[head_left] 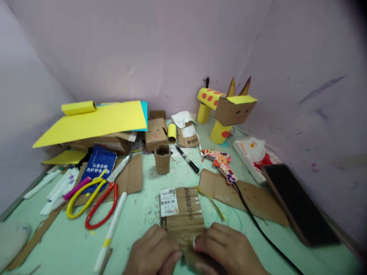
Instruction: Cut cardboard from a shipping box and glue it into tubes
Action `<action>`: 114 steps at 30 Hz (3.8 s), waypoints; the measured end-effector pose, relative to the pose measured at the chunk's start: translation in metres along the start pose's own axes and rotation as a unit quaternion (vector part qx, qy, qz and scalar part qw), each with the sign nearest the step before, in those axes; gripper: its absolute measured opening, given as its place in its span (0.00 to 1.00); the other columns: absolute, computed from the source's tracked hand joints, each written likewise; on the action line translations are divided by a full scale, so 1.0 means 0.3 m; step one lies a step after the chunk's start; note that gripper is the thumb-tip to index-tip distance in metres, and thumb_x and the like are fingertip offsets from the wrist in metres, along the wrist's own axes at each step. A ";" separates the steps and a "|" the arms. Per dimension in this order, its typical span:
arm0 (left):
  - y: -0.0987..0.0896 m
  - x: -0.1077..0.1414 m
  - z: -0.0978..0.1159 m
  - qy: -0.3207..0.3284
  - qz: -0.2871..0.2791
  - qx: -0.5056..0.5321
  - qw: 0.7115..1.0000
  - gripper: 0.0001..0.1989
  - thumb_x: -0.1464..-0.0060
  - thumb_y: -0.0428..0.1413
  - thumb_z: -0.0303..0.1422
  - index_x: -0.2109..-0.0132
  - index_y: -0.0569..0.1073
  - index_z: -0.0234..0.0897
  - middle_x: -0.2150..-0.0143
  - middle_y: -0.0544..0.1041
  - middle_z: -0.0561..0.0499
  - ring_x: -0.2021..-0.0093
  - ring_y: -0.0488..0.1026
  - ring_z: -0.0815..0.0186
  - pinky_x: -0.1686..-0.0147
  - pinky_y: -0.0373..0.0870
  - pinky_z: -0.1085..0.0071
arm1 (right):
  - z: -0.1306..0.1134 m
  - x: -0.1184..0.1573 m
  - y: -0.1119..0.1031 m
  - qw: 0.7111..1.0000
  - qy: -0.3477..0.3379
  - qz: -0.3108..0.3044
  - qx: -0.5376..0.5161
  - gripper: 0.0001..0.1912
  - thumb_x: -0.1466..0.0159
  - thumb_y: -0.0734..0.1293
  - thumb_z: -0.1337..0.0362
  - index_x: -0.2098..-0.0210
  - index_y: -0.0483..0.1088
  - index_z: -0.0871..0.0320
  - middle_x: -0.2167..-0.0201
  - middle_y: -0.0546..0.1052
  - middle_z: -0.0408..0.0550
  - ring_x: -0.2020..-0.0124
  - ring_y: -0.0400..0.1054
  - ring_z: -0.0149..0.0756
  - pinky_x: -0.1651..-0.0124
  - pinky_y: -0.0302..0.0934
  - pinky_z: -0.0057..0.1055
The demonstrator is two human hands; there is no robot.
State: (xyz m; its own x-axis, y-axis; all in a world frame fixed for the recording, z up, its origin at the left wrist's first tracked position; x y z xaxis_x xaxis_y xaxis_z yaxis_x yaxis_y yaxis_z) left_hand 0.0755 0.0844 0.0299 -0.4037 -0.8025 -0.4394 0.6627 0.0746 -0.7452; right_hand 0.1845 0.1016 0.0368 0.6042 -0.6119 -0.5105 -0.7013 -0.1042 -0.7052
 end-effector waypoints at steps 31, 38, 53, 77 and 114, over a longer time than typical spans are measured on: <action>0.031 -0.027 -0.080 -0.147 -0.099 0.124 0.976 0.07 0.44 0.53 0.31 0.70 0.73 0.39 0.70 0.76 0.53 0.69 0.73 0.68 0.69 0.68 0.76 | 0.111 0.026 0.012 0.980 0.164 -0.027 -0.112 0.03 0.39 0.61 0.70 0.67 0.65 0.57 0.76 0.73 0.43 0.76 0.67 0.32 0.72 0.58 0.26; 0.046 0.010 -0.182 -0.348 -0.092 0.215 0.908 0.15 0.44 0.50 0.44 0.68 0.73 0.39 0.72 0.75 0.51 0.69 0.72 0.63 0.66 0.71 0.70 | 0.164 0.004 0.038 0.942 0.257 -0.033 -0.213 0.03 0.39 0.62 0.67 0.64 0.66 0.57 0.76 0.75 0.43 0.75 0.69 0.33 0.75 0.60 0.25; -0.028 0.030 -0.260 -0.456 0.001 0.243 0.856 0.19 0.48 0.52 0.49 0.71 0.75 0.37 0.78 0.71 0.54 0.74 0.69 0.65 0.74 0.68 0.73 | 0.020 -0.033 -0.077 0.996 -0.087 0.022 0.025 0.15 0.33 0.56 0.74 0.51 0.68 0.60 0.52 0.77 0.57 0.49 0.68 0.39 0.50 0.67 0.40; -0.021 -0.049 -0.258 -0.348 -0.073 0.086 0.931 0.12 0.44 0.48 0.41 0.64 0.72 0.38 0.65 0.74 0.49 0.64 0.72 0.62 0.64 0.69 0.67 | 0.110 0.013 -0.046 0.985 0.072 0.077 -0.134 0.06 0.36 0.66 0.66 0.61 0.74 0.54 0.67 0.75 0.45 0.67 0.71 0.34 0.66 0.66 0.28; 0.080 -0.029 -0.200 -0.343 -0.260 -0.069 0.900 0.07 0.46 0.44 0.31 0.65 0.66 0.40 0.62 0.70 0.46 0.60 0.69 0.54 0.64 0.61 0.61 | 0.076 0.003 -0.020 0.994 -0.013 0.021 -0.106 0.15 0.42 0.60 0.79 0.58 0.70 0.60 0.70 0.77 0.53 0.69 0.69 0.38 0.67 0.64 0.34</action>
State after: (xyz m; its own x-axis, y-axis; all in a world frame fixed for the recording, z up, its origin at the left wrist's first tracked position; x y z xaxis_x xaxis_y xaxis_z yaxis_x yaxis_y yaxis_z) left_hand 0.0571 0.1285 -0.0142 -0.1213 -0.9234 0.3641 0.3932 -0.3815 -0.8366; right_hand 0.1979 0.1197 0.0294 0.5797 -0.5989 -0.5525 -0.7890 -0.2431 -0.5643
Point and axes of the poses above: each hand's wrist, its own x-axis away from the middle knuckle, its own y-axis out of the palm, z = x × y, the point moved 10 cm from there along -x, towards the middle knuckle
